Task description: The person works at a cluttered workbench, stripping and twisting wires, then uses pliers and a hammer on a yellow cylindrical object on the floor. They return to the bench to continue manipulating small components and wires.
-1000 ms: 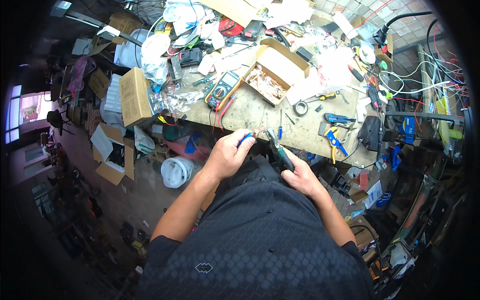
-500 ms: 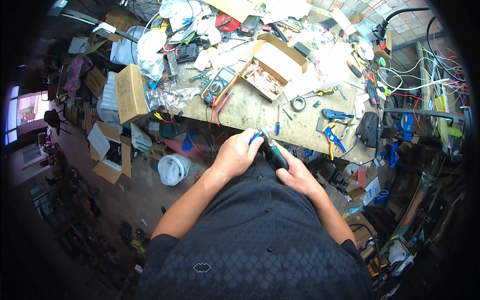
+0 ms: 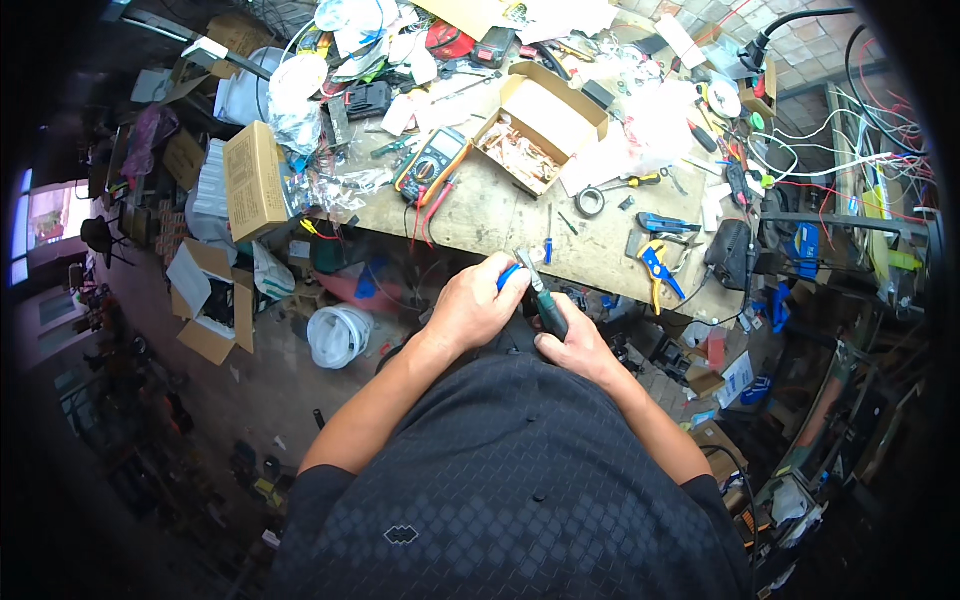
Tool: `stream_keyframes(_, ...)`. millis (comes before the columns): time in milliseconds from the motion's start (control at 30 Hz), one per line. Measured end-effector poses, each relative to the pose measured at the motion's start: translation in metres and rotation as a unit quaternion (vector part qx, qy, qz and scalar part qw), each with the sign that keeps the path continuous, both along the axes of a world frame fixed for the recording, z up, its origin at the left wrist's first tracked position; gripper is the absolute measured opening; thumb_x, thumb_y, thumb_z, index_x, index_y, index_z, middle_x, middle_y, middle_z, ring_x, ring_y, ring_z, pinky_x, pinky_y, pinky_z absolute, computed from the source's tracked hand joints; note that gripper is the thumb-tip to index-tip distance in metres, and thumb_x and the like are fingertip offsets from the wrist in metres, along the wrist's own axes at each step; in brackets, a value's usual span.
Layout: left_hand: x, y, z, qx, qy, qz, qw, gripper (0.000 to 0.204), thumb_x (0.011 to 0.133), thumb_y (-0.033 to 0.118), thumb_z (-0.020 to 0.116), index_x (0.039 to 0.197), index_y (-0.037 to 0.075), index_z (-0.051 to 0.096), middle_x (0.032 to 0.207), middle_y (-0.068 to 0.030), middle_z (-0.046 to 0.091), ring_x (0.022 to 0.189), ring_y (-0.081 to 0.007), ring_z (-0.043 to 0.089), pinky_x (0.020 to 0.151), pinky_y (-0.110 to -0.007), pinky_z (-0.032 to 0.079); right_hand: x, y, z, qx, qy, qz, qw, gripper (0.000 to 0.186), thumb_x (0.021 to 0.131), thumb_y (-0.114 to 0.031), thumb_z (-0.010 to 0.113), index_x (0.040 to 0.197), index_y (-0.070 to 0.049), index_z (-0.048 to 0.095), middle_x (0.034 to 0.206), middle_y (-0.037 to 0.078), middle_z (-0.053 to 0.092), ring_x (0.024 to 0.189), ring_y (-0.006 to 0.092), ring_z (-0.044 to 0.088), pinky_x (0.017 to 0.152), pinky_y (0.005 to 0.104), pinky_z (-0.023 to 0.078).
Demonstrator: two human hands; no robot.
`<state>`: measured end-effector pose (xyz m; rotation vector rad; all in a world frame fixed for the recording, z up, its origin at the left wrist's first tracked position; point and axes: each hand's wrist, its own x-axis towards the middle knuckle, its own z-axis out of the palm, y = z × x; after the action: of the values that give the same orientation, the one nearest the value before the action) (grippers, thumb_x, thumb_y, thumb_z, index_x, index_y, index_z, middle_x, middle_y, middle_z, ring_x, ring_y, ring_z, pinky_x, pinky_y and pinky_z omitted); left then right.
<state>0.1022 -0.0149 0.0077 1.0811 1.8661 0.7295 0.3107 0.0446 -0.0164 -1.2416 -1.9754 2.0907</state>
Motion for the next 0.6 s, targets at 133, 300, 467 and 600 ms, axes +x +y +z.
stream_keyframes(133, 0.005, 0.01, 0.007, -0.044, -0.005, 0.041, 0.998, 0.058, 0.093, 0.059, 0.067, 0.111, 0.004, 0.069, 0.09, -0.0217, 0.073, 0.089, -0.0384, 0.073, 0.078, -0.047, 0.055, 0.001, -0.006, -0.007, 0.026, 0.012, -0.006, 1.0, 0.055, 0.085, -0.017, 0.068, 0.136, -0.004, 0.052, 0.101, 0.014, 0.069, 0.095, 0.0278, 0.069, 0.09, 0.0381, 0.053)
stream_keyframes(300, 0.009, 0.016, -0.016, -0.044, -0.007, 0.078, 0.996, 0.049, 0.095, 0.05, 0.07, 0.092, 0.002, 0.072, 0.075, -0.0135, 0.069, 0.069, -0.0242, 0.066, 0.067, -0.038, 0.051, 0.0, -0.007, -0.003, 0.05, -0.018, 0.006, 0.999, 0.054, 0.085, -0.018, 0.068, 0.135, -0.004, 0.053, 0.1, 0.017, 0.07, 0.094, 0.0314, 0.07, 0.089, 0.0407, 0.054)
stream_keyframes(467, 0.017, 0.015, -0.034, -0.009, 0.051, 0.093, 0.994, 0.047, 0.095, 0.048, 0.068, 0.086, 0.002, 0.072, 0.07, -0.0125, 0.07, 0.064, -0.024, 0.065, 0.063, -0.039, 0.051, 0.003, -0.006, -0.011, 0.051, -0.018, 0.023, 0.998, 0.052, 0.085, -0.02, 0.069, 0.132, -0.003, 0.055, 0.1, 0.018, 0.07, 0.094, 0.0322, 0.07, 0.089, 0.0409, 0.054)
stream_keyframes(600, 0.006, 0.025, -0.059, -0.028, -0.03, 0.082, 0.996, 0.051, 0.095, 0.049, 0.068, 0.085, -0.001, 0.072, 0.068, -0.0119, 0.067, 0.063, -0.0191, 0.062, 0.062, -0.038, 0.05, -0.005, 0.003, -0.019, 0.01, -0.03, 0.025, 0.999, 0.046, 0.087, -0.014, 0.069, 0.129, 0.0, 0.057, 0.102, 0.009, 0.066, 0.097, 0.0194, 0.063, 0.093, 0.0363, 0.052)
